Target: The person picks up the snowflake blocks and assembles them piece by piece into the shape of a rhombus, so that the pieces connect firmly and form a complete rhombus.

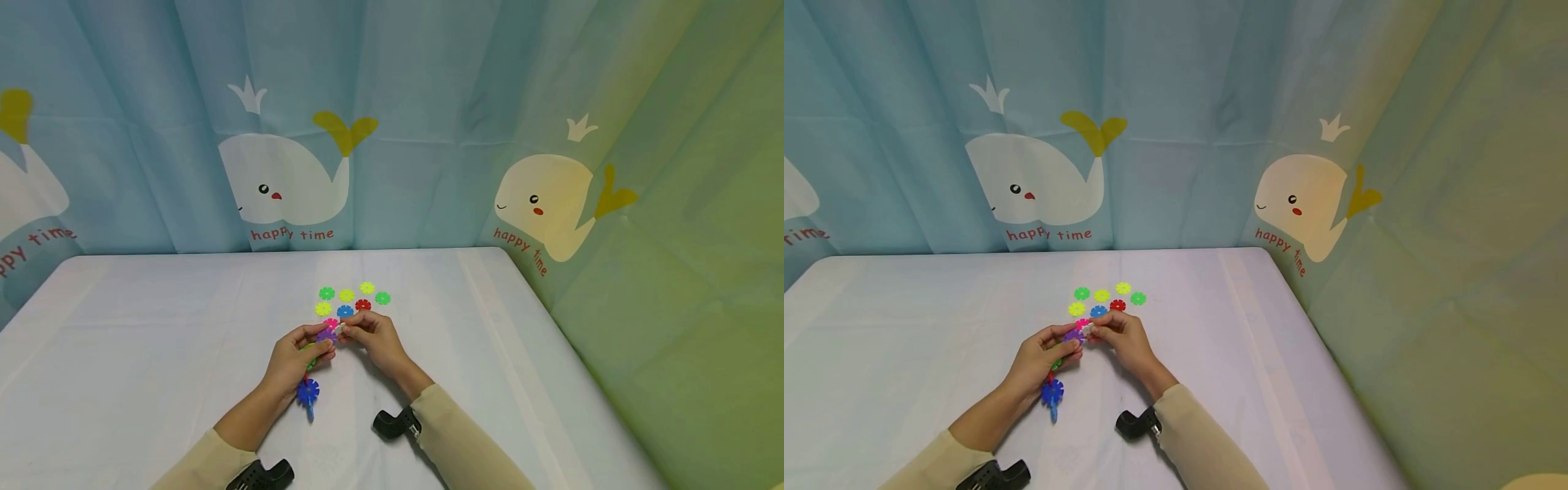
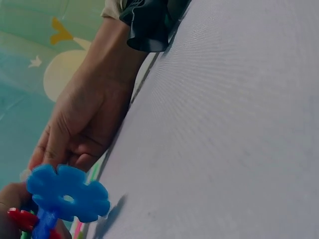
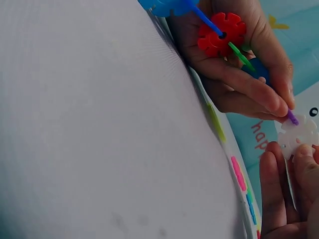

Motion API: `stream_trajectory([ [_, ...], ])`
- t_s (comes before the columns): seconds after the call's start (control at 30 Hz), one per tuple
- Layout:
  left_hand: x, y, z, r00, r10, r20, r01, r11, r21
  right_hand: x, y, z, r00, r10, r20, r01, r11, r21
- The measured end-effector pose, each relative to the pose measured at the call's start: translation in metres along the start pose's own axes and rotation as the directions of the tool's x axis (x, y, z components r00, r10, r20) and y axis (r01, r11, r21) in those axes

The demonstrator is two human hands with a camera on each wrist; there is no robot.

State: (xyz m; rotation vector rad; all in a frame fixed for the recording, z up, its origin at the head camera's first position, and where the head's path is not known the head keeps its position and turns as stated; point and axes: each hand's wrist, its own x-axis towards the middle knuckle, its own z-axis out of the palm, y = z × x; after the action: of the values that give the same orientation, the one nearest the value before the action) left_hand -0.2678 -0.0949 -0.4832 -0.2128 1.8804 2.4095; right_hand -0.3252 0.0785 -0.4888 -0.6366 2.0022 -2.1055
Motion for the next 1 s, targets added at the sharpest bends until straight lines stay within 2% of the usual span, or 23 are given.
stream_trajectory([
  [0.23,-0.0001,0.0018,-0.0004,1.0,-0.013,-0.003,0.013,0.999,-0.052,-0.0006,-0.001,0.0026,1.0,-0.013,-0.017,0.013,1.0,0.003],
  [0.47,-0.0012,0.0032,0.0006,1.0,-0.014,-0.016,0.013,0.998,-0.056,-0.0006,-0.0026,0.0041,0.999,-0.039,-0.022,0.039,0.999,-0.009],
  [0.7,-0.0009,0.0024,-0.0014,1.0,-0.007,0.001,0.007,0.998,-0.055,-0.0014,-0.0034,0.0071,0.998,-0.059,-0.038,0.058,0.998,-0.024],
  [0.83,0.0006,0.0035,-0.0021,0.999,-0.021,0.028,0.021,1.0,-0.023,-0.001,-0.0017,0.007,0.998,-0.056,-0.033,0.055,0.998,-0.02],
  [1.0,0.0034,0.0043,-0.0044,0.993,-0.026,0.112,0.022,0.999,0.039,-0.0012,0.0003,0.0053,0.997,-0.064,-0.037,0.063,0.997,-0.038],
])
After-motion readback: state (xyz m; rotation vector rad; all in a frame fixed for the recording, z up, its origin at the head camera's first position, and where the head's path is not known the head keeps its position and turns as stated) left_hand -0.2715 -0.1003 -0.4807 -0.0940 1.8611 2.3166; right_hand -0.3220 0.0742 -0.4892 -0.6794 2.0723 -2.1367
